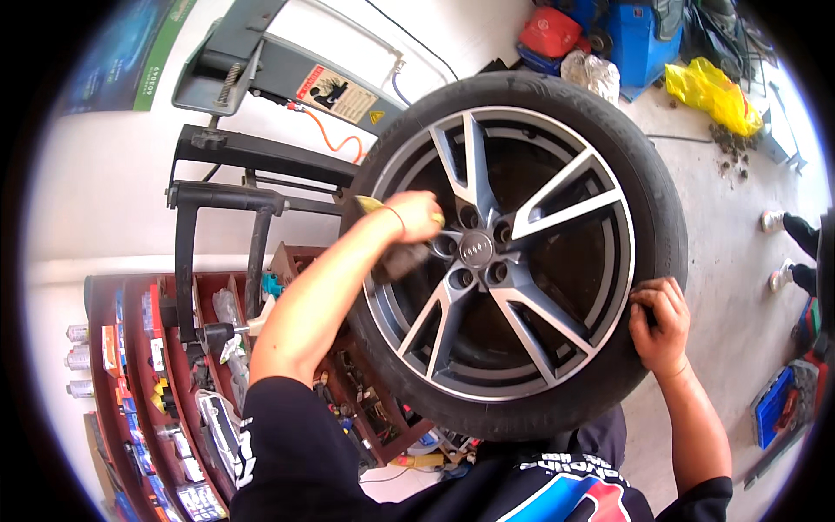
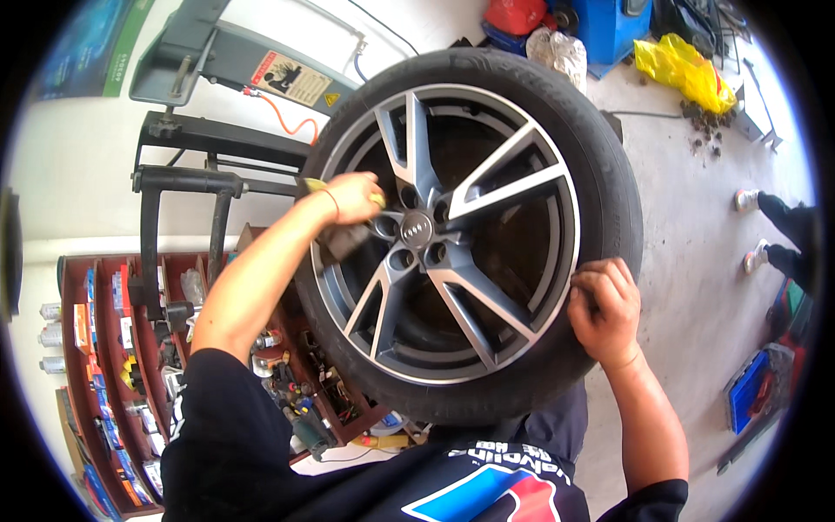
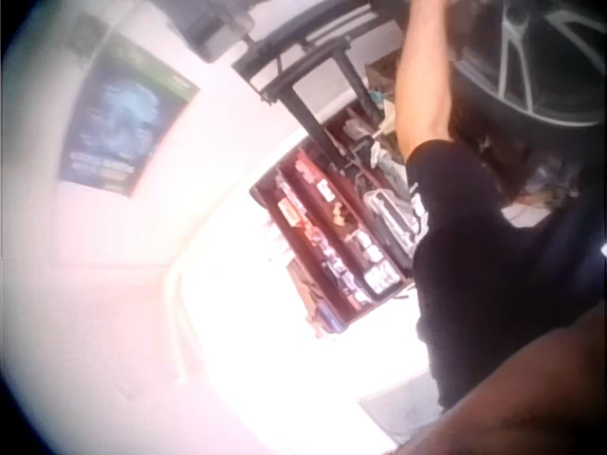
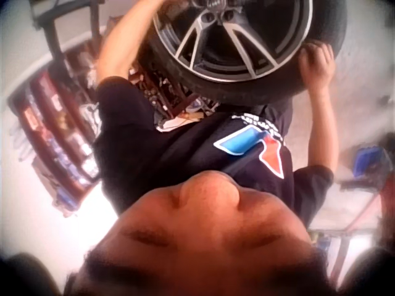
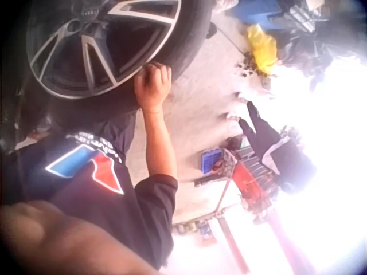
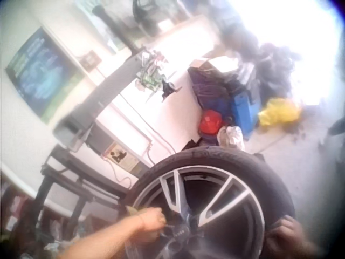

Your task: The person wipes a car wheel with a cloth, then carries the tire to a vehicle and mounts it onto the hub. They secure the wheel by hand-tightening lug nuts and then use a torque wrench to tighten them further.

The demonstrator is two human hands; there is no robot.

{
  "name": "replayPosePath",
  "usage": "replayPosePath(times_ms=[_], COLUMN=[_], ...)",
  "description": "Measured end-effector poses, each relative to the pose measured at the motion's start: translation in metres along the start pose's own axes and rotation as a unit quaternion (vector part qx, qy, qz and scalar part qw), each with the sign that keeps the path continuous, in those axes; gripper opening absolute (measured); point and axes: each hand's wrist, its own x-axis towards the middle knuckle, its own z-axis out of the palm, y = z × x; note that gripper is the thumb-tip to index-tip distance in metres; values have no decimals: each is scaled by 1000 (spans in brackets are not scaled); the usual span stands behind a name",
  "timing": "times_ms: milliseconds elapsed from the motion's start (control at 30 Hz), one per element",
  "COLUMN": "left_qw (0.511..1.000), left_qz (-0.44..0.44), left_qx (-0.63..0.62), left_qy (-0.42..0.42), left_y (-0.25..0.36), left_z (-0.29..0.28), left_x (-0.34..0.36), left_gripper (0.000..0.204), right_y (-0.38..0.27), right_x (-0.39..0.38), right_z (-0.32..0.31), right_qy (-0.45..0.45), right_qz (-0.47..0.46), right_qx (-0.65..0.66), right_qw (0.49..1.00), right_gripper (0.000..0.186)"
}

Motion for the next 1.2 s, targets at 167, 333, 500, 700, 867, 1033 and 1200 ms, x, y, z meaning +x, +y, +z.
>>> replayPosePath(times_ms=[167, 333, 500, 700, 867, 1033, 1200], left_qw=[966, 906, 955, 978, 983, 913, 931], left_qz=[106, 36, -59, 42, 64, 47, 34], left_qx=[-200, 119, 174, 113, 146, 382, 295], left_qy=[127, 404, 231, 171, 86, 132, 213], left_y=[29, 12, -4, 20, 24, 20, 26], left_z=[-8, -48, -53, -49, -67, -73, -48], left_x=[-28, 22, 70, 49, 32, 63, 71], left_gripper=[28, 45, 42, 41, 47, 30, 25], right_y=[-3, -6, -4, -3, -1, 2, 4], right_x=[3, 4, 2, 0, 0, -2, -3], right_z=[2, 4, 5, 2, -1, -2, -2], right_qy=[3, 0, 2, 16, 28, 31, 24], right_qz=[-18, -1, 6, -11, -13, -15, -12], right_qx=[-20, -36, -41, -23, -5, 9, 14], right_qw=[1000, 999, 999, 1000, 1000, 999, 1000], right_gripper=[18, 19, 18, 18, 20, 21, 21])
